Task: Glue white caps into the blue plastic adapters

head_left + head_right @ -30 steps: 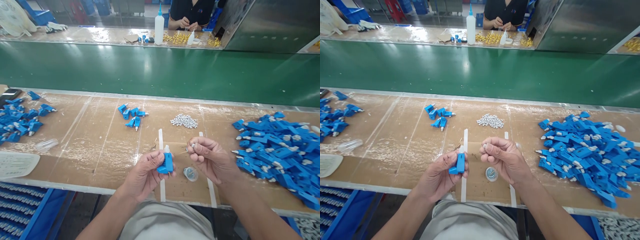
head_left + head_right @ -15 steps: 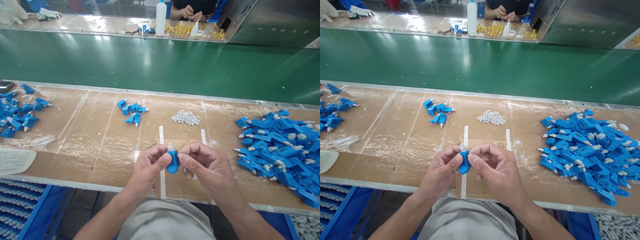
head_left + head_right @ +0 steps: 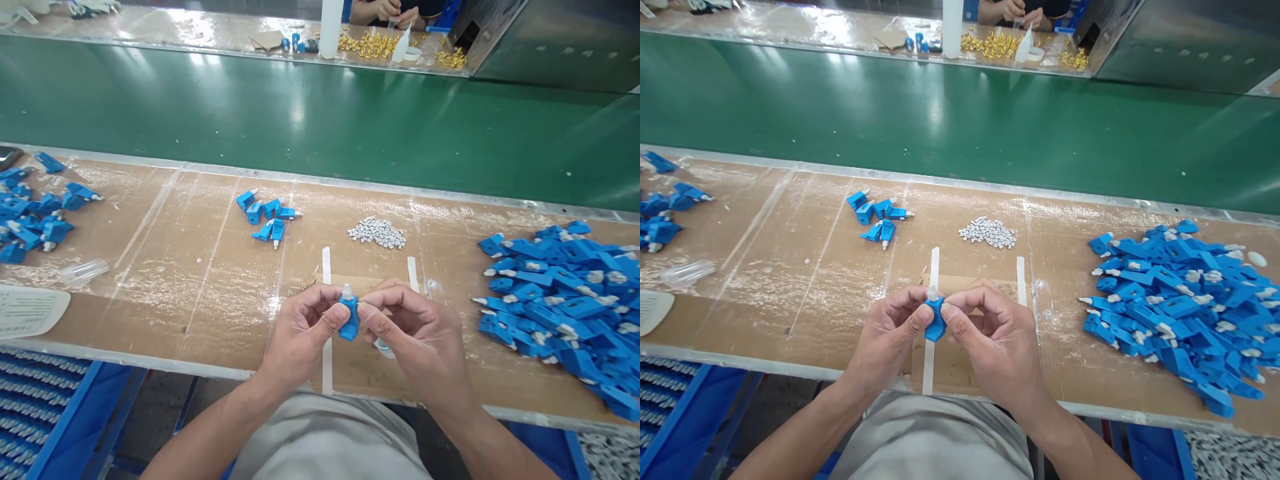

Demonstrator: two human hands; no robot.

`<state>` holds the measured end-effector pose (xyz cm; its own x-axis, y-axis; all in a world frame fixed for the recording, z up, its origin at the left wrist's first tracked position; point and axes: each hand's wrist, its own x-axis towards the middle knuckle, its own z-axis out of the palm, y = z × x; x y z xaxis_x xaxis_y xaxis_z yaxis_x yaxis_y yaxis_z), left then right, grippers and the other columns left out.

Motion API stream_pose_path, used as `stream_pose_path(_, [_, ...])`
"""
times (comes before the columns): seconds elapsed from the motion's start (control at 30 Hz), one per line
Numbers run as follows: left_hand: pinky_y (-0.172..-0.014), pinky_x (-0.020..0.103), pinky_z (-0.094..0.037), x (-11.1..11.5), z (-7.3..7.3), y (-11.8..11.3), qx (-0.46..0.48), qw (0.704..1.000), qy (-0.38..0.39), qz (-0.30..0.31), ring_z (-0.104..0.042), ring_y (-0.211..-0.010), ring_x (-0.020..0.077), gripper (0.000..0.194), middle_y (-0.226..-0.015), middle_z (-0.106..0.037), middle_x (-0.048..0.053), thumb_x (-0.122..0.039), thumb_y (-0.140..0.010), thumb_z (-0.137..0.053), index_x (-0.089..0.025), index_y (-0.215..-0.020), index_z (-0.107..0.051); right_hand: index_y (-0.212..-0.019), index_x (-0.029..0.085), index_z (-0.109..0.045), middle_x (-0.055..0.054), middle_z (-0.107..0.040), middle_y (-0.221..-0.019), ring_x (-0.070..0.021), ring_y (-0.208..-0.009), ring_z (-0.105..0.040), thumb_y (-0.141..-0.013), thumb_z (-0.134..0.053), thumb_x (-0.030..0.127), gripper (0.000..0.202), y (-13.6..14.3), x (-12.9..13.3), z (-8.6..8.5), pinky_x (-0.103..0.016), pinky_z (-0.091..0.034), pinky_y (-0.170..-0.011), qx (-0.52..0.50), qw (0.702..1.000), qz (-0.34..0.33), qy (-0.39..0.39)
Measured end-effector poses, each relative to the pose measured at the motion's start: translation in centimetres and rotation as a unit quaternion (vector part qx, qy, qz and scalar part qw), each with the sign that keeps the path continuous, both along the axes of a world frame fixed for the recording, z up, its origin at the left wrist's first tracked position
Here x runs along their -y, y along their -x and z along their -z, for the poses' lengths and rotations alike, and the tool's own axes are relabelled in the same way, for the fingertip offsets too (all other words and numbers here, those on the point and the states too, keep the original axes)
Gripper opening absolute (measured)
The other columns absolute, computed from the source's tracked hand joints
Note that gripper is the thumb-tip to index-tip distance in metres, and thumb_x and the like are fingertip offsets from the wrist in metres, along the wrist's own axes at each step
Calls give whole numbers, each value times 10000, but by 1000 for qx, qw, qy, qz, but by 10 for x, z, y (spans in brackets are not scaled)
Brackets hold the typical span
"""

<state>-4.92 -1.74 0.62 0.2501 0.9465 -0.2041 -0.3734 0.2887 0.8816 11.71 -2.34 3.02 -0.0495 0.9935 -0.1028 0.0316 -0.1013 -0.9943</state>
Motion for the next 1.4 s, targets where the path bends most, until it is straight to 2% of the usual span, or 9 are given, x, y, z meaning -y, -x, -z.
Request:
stream_pose_path(0.1, [-684,226,-480,-2,-1,2,1,1000,-7,16,-583,-706,106,160,-784,-656,18,-320,-918,-702,-175,-963,-754,-801,192,-768,-29,-659,-771,-118,-620,-605,-845,-801,312,132,-2,-6,3,-224,-537,-536,-69,997,-11,35])
stream_pose_path(0.2, [-665,231,-484,-4,-3,3,47,997,4,55,-593,-690,111,191,-764,-664,22,-338,-928,-688,-174,-995,-756,-750,185,-742,5,-632,-667,-76,-511,-539,-770,-863,300,168,-7,-12,5,-169,-492,-447,-200,971,-50,125])
stream_pose_path(0.27, [-654,229,-477,-5,-4,3,68,995,15,74,-596,-685,112,209,-771,-672,29,-352,-920,-697,-164,-990,-753,-850,198,-764,29,-615,-647,-48,-458,-499,-744,-882,293,184,-11,-15,6,-135,-462,-411,-251,948,-72,184])
stream_pose_path(0.37, [-643,228,-463,-6,-8,2,80,992,35,88,-581,-666,110,231,-758,-663,33,-372,-899,-719,-144,-928,-736,-1019,209,-791,23,-637,-680,-38,-444,-505,-731,-891,305,320,-15,-16,8,-123,-463,-405,-272,933,-91,219])
stream_pose_path(0.63, [-607,228,-445,-7,-15,-3,108,986,75,101,-556,-624,105,277,-745,-652,40,-402,-836,-776,-132,-851,-714,-1002,226,-798,18,-653,-707,-2,-405,-410,-746,-875,310,280,-20,-13,11,-86,-408,-379,-308,917,-120,224])
stream_pose_path(0.87, [-616,233,-446,-7,-16,-3,136,979,103,108,-568,-634,115,301,-721,-650,46,-401,-792,-817,-118,-814,-714,-974,205,-788,52,-563,-646,5,-383,-353,-719,-896,295,291,-17,-13,10,-74,-405,-360,-314,915,-118,225])
stream_pose_path(1.0, [-641,239,-460,-7,-14,-2,147,977,108,106,-584,-667,126,292,-733,-650,48,-391,-802,-810,-113,-838,-725,-958,197,-789,53,-549,-629,0,-383,-385,-718,-897,288,278,-15,-12,11,-69,-400,-351,-310,917,-108,228])
stream_pose_path(1.17, [-653,248,-463,-5,-9,-2,137,980,108,95,-585,-680,131,293,-744,-660,52,-406,-812,-797,-122,-839,-731,-970,195,-783,31,-595,-652,-31,-419,-494,-705,-906,319,317,-11,-10,15,-81,-414,-353,-290,923,-88,238])
stream_pose_path(1.4, [-625,243,-453,-2,-9,0,95,990,49,97,-568,-642,116,263,-718,-634,28,-389,-892,-717,-131,-848,-688,-960,202,-776,38,-559,-666,-48,-421,-503,-741,-874,316,265,-9,-5,10,-125,-489,-370,-282,936,-74,196])
